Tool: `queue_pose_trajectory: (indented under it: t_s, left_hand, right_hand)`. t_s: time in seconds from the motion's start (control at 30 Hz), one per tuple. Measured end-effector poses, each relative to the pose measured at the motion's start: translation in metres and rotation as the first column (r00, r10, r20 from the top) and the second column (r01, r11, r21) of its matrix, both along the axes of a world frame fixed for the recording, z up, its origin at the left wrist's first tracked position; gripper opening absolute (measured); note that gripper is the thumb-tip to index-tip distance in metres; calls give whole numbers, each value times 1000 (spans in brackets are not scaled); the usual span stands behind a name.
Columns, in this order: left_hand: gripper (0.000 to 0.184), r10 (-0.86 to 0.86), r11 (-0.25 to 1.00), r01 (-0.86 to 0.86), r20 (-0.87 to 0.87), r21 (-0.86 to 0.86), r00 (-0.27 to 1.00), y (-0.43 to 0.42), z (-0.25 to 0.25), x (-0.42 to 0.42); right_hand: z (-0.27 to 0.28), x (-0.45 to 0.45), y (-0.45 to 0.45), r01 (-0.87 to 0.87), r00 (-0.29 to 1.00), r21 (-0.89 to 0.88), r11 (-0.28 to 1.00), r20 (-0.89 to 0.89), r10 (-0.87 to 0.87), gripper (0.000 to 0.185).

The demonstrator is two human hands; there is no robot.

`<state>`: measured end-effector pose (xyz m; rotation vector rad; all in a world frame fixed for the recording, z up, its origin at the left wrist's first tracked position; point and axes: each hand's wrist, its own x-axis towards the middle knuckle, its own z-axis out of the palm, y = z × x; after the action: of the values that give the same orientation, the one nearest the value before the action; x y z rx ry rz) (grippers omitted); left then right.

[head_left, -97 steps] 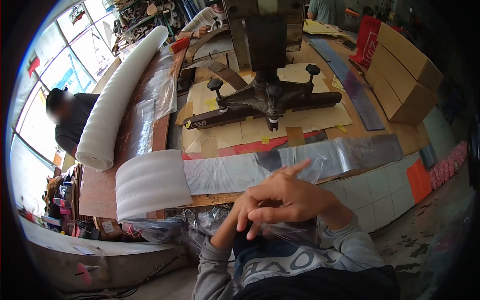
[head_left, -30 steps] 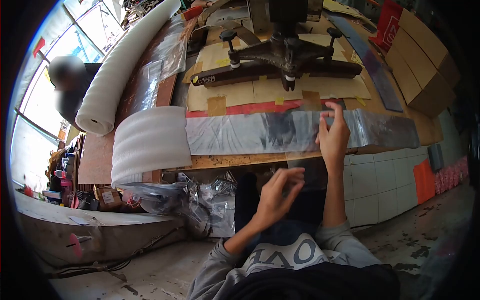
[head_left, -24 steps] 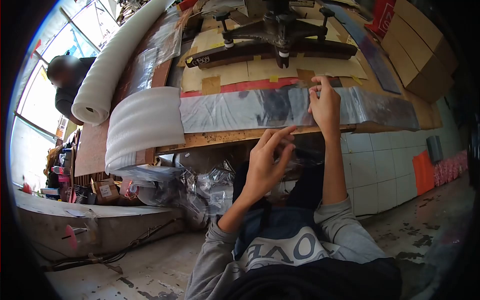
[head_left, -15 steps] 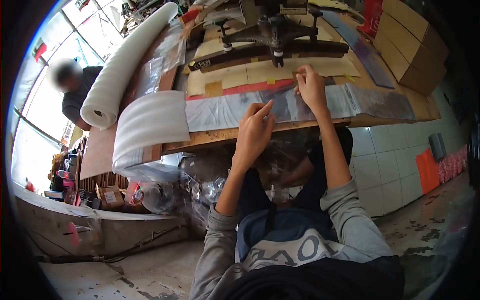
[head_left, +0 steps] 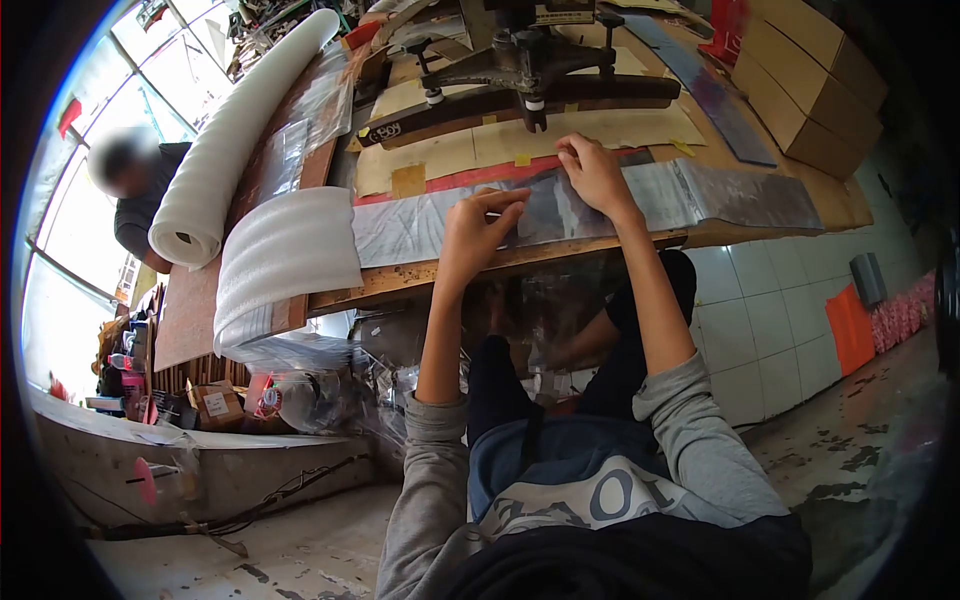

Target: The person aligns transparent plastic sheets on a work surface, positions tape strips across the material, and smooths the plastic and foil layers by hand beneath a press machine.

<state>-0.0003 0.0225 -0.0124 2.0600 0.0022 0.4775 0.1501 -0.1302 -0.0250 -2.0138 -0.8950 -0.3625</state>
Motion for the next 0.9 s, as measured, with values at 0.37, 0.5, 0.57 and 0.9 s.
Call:
queue_pose_trajectory:
  t_s: [0.37, 0.5, 0.57, 0.9]
  left_hand:
    - [20, 150, 974, -178, 187, 143, 971, -9, -3, -1]
    - [19, 149, 978, -170, 172, 117, 974, -10, -3, -2]
    - [19, 149, 978, -171, 178, 115, 973, -9, -4, -1]
    - [20, 153, 984, -165, 155, 68, 976, -11, -4, -4]
  right_hand:
    - [-9, -2, 7, 92, 980, -69, 993, 184, -78, 20]
    - [-6, -6, 6, 102, 978, -87, 991, 190, -84, 22]
    - [-3, -11, 4, 124, 977, -98, 987, 184, -104, 24]
    - [-3, -16, 2, 158, 972, -118, 980, 190, -134, 28]
